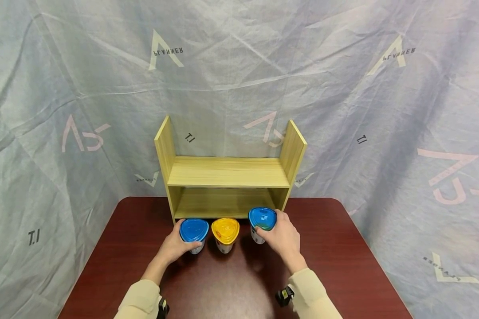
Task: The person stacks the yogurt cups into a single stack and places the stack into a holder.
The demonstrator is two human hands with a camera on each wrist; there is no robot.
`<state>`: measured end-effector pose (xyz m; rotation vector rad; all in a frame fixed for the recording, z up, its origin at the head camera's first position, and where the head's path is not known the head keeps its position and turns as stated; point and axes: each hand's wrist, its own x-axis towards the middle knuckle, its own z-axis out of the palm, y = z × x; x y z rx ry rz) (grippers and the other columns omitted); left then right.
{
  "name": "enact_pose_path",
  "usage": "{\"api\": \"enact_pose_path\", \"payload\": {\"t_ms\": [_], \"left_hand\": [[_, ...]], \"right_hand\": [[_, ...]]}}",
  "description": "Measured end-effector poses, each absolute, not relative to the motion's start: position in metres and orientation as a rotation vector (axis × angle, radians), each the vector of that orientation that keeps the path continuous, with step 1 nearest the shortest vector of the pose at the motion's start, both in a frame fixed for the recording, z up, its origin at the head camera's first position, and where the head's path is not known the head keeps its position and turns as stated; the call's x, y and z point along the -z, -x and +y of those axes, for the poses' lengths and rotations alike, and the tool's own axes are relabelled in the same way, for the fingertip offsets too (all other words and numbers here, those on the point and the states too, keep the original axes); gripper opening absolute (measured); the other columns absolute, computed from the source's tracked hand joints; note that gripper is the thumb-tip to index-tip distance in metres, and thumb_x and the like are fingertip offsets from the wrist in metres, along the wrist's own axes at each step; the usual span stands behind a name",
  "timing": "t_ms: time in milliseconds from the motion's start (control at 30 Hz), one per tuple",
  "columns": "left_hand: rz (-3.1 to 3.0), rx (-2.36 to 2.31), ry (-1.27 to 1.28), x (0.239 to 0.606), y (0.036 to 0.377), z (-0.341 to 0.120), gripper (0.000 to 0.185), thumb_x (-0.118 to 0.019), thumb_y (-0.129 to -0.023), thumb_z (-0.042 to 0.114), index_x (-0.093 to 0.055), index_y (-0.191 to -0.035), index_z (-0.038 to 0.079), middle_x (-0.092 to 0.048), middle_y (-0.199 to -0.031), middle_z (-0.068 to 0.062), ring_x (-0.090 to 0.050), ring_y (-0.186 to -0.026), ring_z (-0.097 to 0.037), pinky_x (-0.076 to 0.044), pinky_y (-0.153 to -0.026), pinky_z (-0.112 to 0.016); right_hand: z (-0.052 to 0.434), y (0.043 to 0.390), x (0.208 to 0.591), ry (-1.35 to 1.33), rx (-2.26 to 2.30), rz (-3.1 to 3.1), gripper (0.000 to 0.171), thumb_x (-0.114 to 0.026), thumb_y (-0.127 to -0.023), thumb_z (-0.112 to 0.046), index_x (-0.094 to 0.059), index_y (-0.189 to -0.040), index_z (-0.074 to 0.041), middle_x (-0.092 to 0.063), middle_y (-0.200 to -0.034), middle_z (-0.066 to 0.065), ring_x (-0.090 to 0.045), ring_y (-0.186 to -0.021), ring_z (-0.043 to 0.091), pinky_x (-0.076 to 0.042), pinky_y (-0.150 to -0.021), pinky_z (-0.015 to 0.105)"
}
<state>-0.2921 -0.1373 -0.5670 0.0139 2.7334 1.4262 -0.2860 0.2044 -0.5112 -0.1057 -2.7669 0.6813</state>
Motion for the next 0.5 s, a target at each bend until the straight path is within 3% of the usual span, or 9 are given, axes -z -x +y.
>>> {"api": "enact_pose_path", "payload": {"t_ms": [500], "left_hand": [[2.745, -1.411, -0.005, 0.567, 0.292, -0.138, 0.112, -0.091, -0.073, 0.043, -0.027, -0.156, 0.002, -0.054, -0.137, -0.032, -0.057, -0.118, -0.045, -0.048, -0.097, -0.06]], "right_hand": [[0.195, 0.284, 0.482, 0.066, -0.681, -2.745, 0.09, -0.082, -0.074, -0.055, -0.05, -0.141, -0.004, -0.059, -0.129, 0.018, -0.066, -0.096, 0.037, -0.056, -0.08, 0.057]]}}
